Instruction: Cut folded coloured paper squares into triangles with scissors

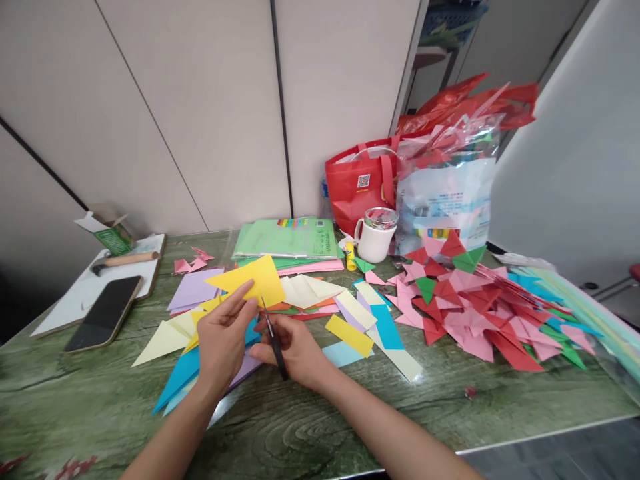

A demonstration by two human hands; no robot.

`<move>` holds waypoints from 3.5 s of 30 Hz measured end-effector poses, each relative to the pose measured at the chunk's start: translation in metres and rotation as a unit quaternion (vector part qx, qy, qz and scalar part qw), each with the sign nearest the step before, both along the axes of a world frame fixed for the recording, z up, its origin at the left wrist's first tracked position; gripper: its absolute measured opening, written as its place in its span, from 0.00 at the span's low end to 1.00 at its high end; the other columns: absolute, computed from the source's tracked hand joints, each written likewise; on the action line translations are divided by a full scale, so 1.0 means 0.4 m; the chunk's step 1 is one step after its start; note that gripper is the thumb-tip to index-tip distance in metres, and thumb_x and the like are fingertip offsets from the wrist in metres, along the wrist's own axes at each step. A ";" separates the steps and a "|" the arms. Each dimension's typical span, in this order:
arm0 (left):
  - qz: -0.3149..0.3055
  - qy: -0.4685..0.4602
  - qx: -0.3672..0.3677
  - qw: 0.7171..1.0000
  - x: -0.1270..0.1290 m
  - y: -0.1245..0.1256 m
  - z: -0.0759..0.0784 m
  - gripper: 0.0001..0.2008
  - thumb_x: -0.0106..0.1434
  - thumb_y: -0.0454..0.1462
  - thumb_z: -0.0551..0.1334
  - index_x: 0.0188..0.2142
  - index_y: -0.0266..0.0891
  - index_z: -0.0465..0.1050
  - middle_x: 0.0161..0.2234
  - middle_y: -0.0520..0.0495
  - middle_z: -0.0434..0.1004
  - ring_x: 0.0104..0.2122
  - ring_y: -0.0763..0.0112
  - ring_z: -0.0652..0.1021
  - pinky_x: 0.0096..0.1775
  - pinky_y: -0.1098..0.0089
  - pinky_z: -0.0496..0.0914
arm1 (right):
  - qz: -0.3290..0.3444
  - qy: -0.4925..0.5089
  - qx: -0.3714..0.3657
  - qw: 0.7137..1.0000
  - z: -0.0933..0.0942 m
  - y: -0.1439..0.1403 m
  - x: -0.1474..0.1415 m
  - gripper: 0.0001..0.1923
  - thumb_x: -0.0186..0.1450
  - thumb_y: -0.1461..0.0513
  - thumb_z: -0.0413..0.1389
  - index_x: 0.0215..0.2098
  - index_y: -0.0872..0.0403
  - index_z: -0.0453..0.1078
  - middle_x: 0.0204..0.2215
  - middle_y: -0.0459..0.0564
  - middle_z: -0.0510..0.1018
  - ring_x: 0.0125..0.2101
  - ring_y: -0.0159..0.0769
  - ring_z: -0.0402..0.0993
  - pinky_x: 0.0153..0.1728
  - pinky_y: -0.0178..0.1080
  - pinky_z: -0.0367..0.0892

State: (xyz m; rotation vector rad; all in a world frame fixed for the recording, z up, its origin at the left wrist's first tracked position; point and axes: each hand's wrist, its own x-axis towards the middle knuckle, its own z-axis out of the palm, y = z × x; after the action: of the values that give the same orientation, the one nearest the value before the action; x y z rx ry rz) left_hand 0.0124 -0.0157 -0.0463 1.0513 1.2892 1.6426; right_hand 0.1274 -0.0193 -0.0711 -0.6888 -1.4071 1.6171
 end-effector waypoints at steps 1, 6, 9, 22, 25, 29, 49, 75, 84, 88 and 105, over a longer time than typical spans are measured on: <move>0.000 0.000 0.002 1.000 0.000 0.000 -0.001 0.20 0.49 0.38 0.67 0.44 0.39 0.76 0.22 0.55 0.71 0.23 0.79 0.71 0.28 0.78 0.71 | 0.000 -0.003 -0.002 1.000 -0.001 0.001 0.000 0.21 0.48 0.51 0.65 0.32 0.55 0.66 0.22 0.41 0.64 0.22 0.28 0.56 0.24 0.33 0.54; 0.005 0.005 0.007 1.000 0.000 0.001 -0.001 0.19 0.50 0.37 0.66 0.43 0.40 0.76 0.22 0.56 0.70 0.23 0.80 0.70 0.28 0.78 0.71 | 0.004 -0.006 -0.011 1.000 -0.008 0.005 0.001 0.22 0.47 0.52 0.66 0.32 0.56 0.65 0.22 0.40 0.64 0.22 0.27 0.56 0.24 0.33 0.53; 0.005 0.009 0.008 1.000 0.001 0.002 0.001 0.19 0.50 0.37 0.66 0.44 0.40 0.76 0.21 0.56 0.70 0.23 0.80 0.70 0.28 0.78 0.71 | 0.000 -0.007 -0.015 1.000 -0.012 0.006 0.000 0.22 0.47 0.53 0.66 0.32 0.56 0.64 0.22 0.41 0.64 0.22 0.27 0.56 0.24 0.33 0.53; 0.005 0.023 0.019 1.000 -0.005 0.005 -0.011 0.20 0.51 0.36 0.66 0.45 0.40 0.75 0.23 0.55 0.72 0.23 0.81 0.70 0.28 0.80 0.68 | -0.013 0.000 -0.040 0.999 -0.005 0.002 -0.002 0.22 0.45 0.53 0.67 0.30 0.56 0.64 0.19 0.38 0.60 0.20 0.26 0.56 0.23 0.33 0.55; 0.003 0.020 0.020 1.000 -0.005 0.006 -0.013 0.20 0.51 0.36 0.66 0.45 0.41 0.75 0.22 0.55 0.72 0.23 0.81 0.70 0.28 0.80 0.67 | -0.023 -0.006 -0.043 0.999 -0.012 0.002 -0.004 0.22 0.44 0.52 0.67 0.30 0.55 0.65 0.18 0.37 0.61 0.19 0.26 0.56 0.23 0.33 0.55; 0.002 0.010 0.018 1.000 -0.004 0.006 -0.014 0.20 0.50 0.36 0.66 0.45 0.41 0.75 0.23 0.55 0.74 0.24 0.81 0.71 0.29 0.80 0.68 | -0.030 -0.011 -0.044 0.999 -0.020 0.004 -0.006 0.22 0.45 0.52 0.66 0.29 0.56 0.65 0.16 0.38 0.63 0.18 0.25 0.55 0.20 0.32 0.52; 0.035 -0.003 0.038 0.999 -0.026 0.020 -0.008 0.16 0.49 0.38 0.67 0.40 0.41 0.78 0.38 0.48 0.80 0.36 0.71 0.76 0.39 0.73 0.70 | -0.056 -0.051 -0.017 0.997 -0.027 0.002 -0.006 0.16 0.52 0.52 0.62 0.25 0.57 0.67 0.12 0.38 0.62 0.14 0.24 0.54 0.15 0.30 0.49; -0.018 0.216 0.063 0.974 -0.024 0.004 0.015 0.19 0.52 0.37 0.65 0.45 0.43 0.75 0.25 0.52 0.70 0.23 0.75 0.71 0.26 0.74 0.69 | -0.032 -0.029 -0.038 0.998 -0.010 0.000 0.003 0.27 0.44 0.50 0.67 0.35 0.55 0.64 0.23 0.42 0.67 0.22 0.30 0.61 0.25 0.34 0.58; -0.014 0.224 0.077 0.972 -0.029 0.005 0.014 0.19 0.52 0.37 0.65 0.46 0.43 0.75 0.24 0.53 0.69 0.24 0.75 0.70 0.28 0.73 0.68 | -0.039 -0.035 -0.019 0.998 -0.010 -0.001 0.002 0.26 0.45 0.47 0.65 0.31 0.54 0.64 0.20 0.41 0.65 0.22 0.30 0.59 0.23 0.34 0.57; -0.018 0.225 0.079 0.971 -0.028 0.004 0.010 0.20 0.53 0.37 0.65 0.47 0.44 0.74 0.25 0.53 0.69 0.25 0.75 0.70 0.28 0.74 0.67 | -0.047 -0.030 -0.025 0.998 -0.008 -0.002 0.000 0.26 0.44 0.48 0.66 0.31 0.54 0.63 0.19 0.40 0.65 0.20 0.29 0.58 0.23 0.34 0.56; -0.019 0.222 0.090 0.971 -0.029 0.004 0.011 0.20 0.53 0.36 0.65 0.47 0.44 0.74 0.25 0.54 0.69 0.24 0.75 0.71 0.28 0.74 0.67 | -0.078 -0.037 -0.062 0.994 -0.021 -0.006 -0.009 0.21 0.45 0.50 0.65 0.26 0.54 0.63 0.13 0.39 0.66 0.14 0.28 0.60 0.17 0.32 0.55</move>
State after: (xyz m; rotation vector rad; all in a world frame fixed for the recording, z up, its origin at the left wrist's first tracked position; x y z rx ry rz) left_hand 0.0010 -0.0142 -0.0420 1.6136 1.4034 1.5684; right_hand 0.1240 -0.0217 -0.0794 -0.9156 -1.2792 1.5784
